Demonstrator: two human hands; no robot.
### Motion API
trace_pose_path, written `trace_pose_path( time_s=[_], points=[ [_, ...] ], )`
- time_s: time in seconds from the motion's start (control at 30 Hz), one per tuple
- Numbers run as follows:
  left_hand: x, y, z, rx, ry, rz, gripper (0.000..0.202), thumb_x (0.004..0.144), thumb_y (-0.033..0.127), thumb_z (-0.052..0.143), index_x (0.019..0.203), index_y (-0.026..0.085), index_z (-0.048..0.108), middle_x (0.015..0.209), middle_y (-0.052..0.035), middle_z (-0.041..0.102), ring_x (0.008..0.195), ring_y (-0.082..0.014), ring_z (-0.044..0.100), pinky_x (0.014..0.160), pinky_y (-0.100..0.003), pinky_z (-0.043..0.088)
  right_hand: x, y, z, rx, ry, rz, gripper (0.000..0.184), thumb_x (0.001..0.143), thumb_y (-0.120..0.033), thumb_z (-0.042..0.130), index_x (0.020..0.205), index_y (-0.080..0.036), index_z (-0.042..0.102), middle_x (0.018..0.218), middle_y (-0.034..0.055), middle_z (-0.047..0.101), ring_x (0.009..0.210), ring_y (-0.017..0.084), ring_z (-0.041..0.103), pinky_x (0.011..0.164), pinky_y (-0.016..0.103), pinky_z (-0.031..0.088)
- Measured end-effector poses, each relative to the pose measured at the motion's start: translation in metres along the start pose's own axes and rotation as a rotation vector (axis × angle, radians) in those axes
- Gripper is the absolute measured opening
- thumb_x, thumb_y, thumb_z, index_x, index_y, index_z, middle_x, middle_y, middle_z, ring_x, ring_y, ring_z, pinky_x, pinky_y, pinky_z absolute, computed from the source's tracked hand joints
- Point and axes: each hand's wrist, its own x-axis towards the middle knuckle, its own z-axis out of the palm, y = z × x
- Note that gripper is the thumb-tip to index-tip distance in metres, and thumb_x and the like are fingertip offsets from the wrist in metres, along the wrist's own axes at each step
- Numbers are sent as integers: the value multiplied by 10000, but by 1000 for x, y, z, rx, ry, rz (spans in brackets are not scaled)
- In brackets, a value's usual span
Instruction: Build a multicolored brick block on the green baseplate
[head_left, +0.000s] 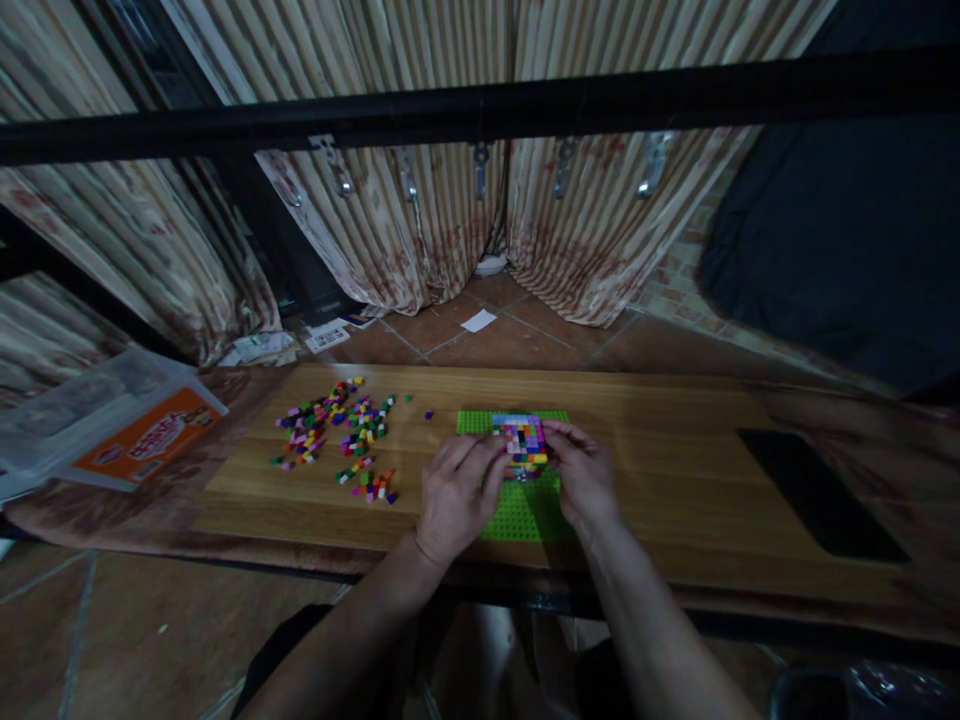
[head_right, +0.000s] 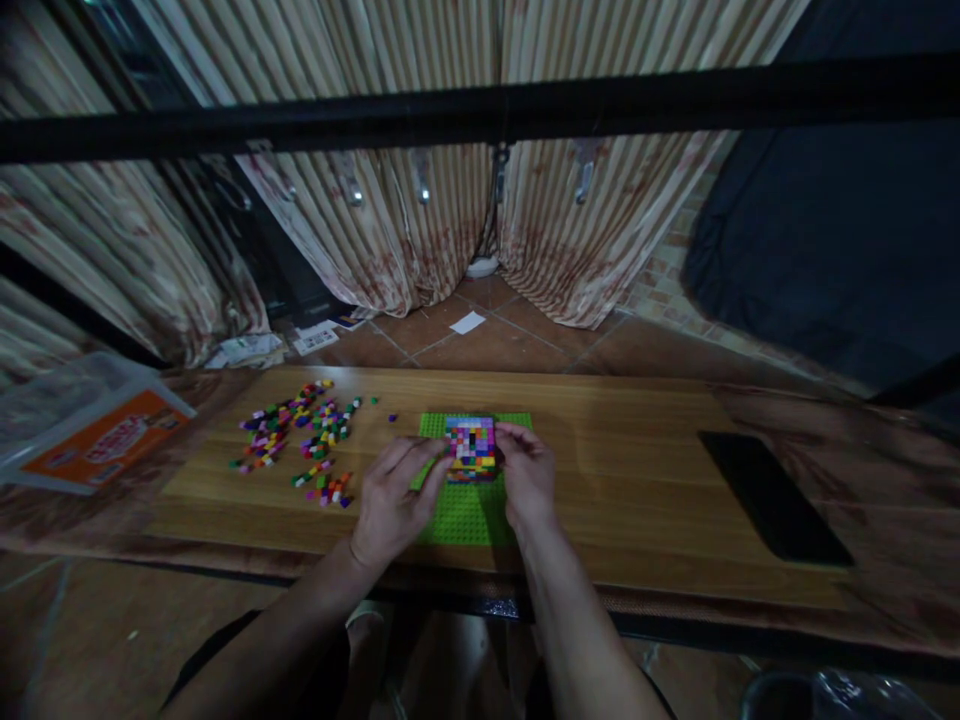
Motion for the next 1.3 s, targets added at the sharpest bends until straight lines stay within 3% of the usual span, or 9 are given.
trace_pose_path(
  time_s=[0.13, 0.27, 0.4, 0.57, 0.73, 0.87, 1.0, 1.1, 1.3],
  points=[
    [16, -35, -18, 91, 86, -284, 168, 869, 226, 540, 983, 174, 652, 858, -40, 670, 742, -140, 619, 710, -265, 515, 2, 1, -1, -17, -2, 0, 160, 536, -265, 748, 666, -187, 697, 645, -15, 676, 585, 117, 562, 572, 253, 434],
    [19, -80, -22, 189, -101, -535, 223, 818, 175, 558, 1018, 148, 653, 894, -59, 691, 653, -135, 614, 661, -255, 500, 2, 2, -4, -46, 0, -6, 174, 537, -281, 764, 670, -185, 704, 652, -8, 681, 577, 117, 569, 544, 241, 431],
    [17, -96, -13, 351, -237, -497, 214, 836, 186, 524, 1000, 163, 659, 997, -91, 682, 830, -178, 643, 763, -277, 497, 3, 3, -6, -50, -5, -2, 168, 535, -273, 768, 671, -191, 710, 664, -7, 689, 573, 120, 577, 535, 242, 436],
    [20, -95, -1, 505, -326, -511, 215, 837, 182, 508, 994, 154, 652, 995, -116, 666, 913, -207, 630, 804, -298, 488, 4, 5, -9, -77, -26, -21, 150, 565, -274, 750, 695, -204, 721, 675, -5, 695, 576, 127, 589, 557, 260, 449],
    [22, -99, 5, 479, -353, -517, 176, 831, 139, 499, 870, 148, 670, 936, -118, 674, 850, -201, 637, 748, -290, 487, 5, 5, -11, -103, -24, 0, 156, 561, -272, 746, 697, -199, 719, 680, -9, 695, 576, 114, 577, 538, 236, 422],
    [24, -94, 5, 413, -337, -482, 209, 846, 106, 463, 897, 130, 665, 907, -117, 677, 828, -206, 639, 731, -305, 488, 4, 3, -8, -102, -10, 10, 167, 550, -281, 754, 688, -196, 716, 656, -15, 684, 566, 109, 564, 523, 228, 412],
    [30, -77, -1, 248, -270, -397, 197, 881, 137, 468, 918, 150, 661, 887, -68, 682, 838, -159, 631, 768, -279, 494, 3, 1, -4, -69, 2, 0, 161, 531, -266, 760, 663, -189, 709, 639, -8, 682, 568, 120, 569, 533, 243, 427],
    [29, -56, -12, -72, -127, -293, 154, 870, 179, 535, 881, 179, 689, 856, -42, 683, 820, -146, 630, 764, -279, 513, 2, 1, -2, -51, 3, -10, 162, 527, -273, 756, 658, -191, 705, 632, -6, 681, 567, 126, 567, 539, 251, 434],
    [18, -15, -26, -278, -200, -179, 164, 857, 168, 571, 891, 209, 726, 944, -51, 672, 904, -145, 641, 801, -273, 538, 3, 2, 0, -47, -4, -20, 162, 525, -287, 747, 652, -200, 696, 613, -15, 670, 559, 122, 552, 549, 256, 436]
  ],
)
